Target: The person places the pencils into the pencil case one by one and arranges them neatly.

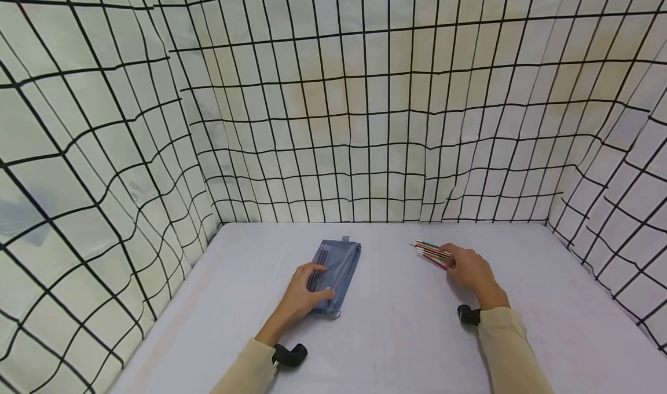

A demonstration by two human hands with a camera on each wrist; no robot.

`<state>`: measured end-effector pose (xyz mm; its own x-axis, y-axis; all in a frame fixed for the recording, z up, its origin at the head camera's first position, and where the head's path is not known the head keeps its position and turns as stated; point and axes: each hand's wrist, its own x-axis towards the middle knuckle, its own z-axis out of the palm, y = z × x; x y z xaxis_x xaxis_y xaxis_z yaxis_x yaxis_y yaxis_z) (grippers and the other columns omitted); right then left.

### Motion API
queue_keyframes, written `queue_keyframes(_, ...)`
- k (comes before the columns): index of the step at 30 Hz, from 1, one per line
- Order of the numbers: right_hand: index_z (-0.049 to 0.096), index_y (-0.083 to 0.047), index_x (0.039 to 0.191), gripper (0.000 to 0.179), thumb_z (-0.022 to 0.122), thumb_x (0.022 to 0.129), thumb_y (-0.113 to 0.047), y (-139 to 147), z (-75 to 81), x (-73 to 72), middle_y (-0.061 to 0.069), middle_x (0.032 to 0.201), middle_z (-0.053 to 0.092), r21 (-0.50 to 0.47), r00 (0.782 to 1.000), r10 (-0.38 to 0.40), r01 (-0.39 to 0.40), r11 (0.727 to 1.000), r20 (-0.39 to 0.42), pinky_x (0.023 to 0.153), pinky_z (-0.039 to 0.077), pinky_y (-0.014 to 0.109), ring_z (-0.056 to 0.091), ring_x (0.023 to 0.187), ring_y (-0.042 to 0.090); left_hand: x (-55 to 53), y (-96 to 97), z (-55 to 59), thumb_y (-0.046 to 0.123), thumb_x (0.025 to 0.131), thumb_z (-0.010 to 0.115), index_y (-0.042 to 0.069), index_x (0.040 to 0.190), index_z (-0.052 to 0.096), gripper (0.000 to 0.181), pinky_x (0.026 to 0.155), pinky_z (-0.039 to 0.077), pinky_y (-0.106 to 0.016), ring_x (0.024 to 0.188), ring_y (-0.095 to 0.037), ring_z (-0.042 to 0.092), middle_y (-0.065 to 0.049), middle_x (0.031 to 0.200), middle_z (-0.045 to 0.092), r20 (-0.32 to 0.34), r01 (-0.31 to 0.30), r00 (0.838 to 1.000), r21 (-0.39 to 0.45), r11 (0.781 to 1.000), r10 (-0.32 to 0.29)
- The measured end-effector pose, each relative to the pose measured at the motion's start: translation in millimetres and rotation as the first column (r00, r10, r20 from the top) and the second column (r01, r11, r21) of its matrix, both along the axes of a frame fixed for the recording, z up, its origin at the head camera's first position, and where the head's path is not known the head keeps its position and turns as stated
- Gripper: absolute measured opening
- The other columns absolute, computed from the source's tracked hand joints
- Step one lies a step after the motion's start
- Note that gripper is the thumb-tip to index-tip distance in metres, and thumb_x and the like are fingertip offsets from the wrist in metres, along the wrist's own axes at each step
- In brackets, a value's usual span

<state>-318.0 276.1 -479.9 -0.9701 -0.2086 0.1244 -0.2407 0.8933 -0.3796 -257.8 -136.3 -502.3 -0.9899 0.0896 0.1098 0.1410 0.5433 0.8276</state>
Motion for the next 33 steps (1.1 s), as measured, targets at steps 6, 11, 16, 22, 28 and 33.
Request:
queue_keyframes(6, 0.06, -0.005, 0.131, 0.048, 0.069, 0.084, -0.004, -1, 1.3, -1.0, 0.009, 0.094, 0.074, -0.024, 0.999, 0.004, -0.005, 1.0, -0.041, 0.067, 0.05, 0.04, 0.065, 0.08, 0.021, -0.3, -0.1, -0.4, 0.039, 0.078, 0.077, 0.018, 0.132, 0.061, 0.06, 0.111, 0.036, -0.067, 0.146, -0.045, 0.036, -0.017, 0.161, 0.036, 0.001, -0.001, 1.0, -0.004, 1.0, 0.001)
queue_keyframes(11, 0.06, -0.005, 0.129, 0.046, 0.069, 0.084, -0.004, -2, 4.7, -0.7, 0.011, 0.096, 0.074, -0.036, 0.998, -0.002, 0.0, 0.999, -0.06, 0.065, 0.049, 0.038, 0.064, 0.079, 0.021, 0.1, 0.1, 0.1, 0.039, 0.078, 0.077, 0.018, 0.132, 0.061, 0.06, 0.111, 0.035, -0.068, 0.147, -0.045, 0.035, -0.017, 0.161, 0.036, 0.002, -0.001, 1.0, -0.003, 1.0, 0.001)
queue_keyframes(16, 0.06, -0.006, 0.13, 0.048, 0.067, 0.082, -0.004, -3, 9.5, 0.0, 0.011, 0.097, 0.073, -0.055, 0.997, -0.018, 0.014, 0.998, -0.076, 0.061, 0.042, 0.031, 0.061, 0.076, 0.019, 0.4, 0.1, 0.2, 0.038, 0.078, 0.076, 0.018, 0.132, 0.061, 0.06, 0.112, 0.035, -0.068, 0.148, -0.045, 0.035, -0.017, 0.161, 0.036, 0.004, 0.0, 1.0, -0.002, 1.0, 0.0)
queue_keyframes(22, 0.058, -0.008, 0.132, 0.051, 0.068, 0.082, -0.005, -3, 14.0, 0.6, 0.009, 0.098, 0.073, -0.067, 0.994, -0.026, 0.018, 0.998, -0.11, 0.059, 0.043, 0.03, 0.065, 0.078, 0.02, 0.4, -0.1, -0.1, 0.038, 0.078, 0.076, 0.018, 0.133, 0.061, 0.06, 0.112, 0.035, -0.067, 0.148, -0.045, 0.035, -0.018, 0.161, 0.036, 0.003, 0.002, 1.0, -0.002, 1.0, -0.002)
queue_keyframes(28, 0.056, -0.006, 0.135, 0.051, 0.068, 0.085, -0.006, -5, 18.9, 2.4, 0.012, 0.101, 0.071, -0.162, 0.993, -0.058, 0.041, 0.986, -0.103, 0.062, 0.047, 0.03, 0.069, 0.089, 0.027, 0.6, -0.4, 0.1, 0.038, 0.078, 0.076, 0.018, 0.133, 0.061, 0.06, 0.112, 0.035, -0.068, 0.148, -0.045, 0.034, -0.018, 0.161, 0.035, 0.001, 0.002, 1.0, 0.001, 1.0, -0.002)
queue_keyframes(33, 0.055, -0.002, 0.135, 0.05, 0.069, 0.087, -0.006, -8, 21.2, 3.3, 0.019, 0.105, 0.07, -0.285, 0.992, -0.097, 0.071, 0.956, -0.079, 0.065, 0.054, 0.031, 0.069, 0.095, 0.033, 0.4, -0.5, -0.4, 0.039, 0.078, 0.076, 0.018, 0.133, 0.061, 0.061, 0.113, 0.035, -0.067, 0.148, -0.044, 0.034, -0.017, 0.161, 0.035, 0.0, 0.003, 1.0, 0.001, 1.0, -0.003)
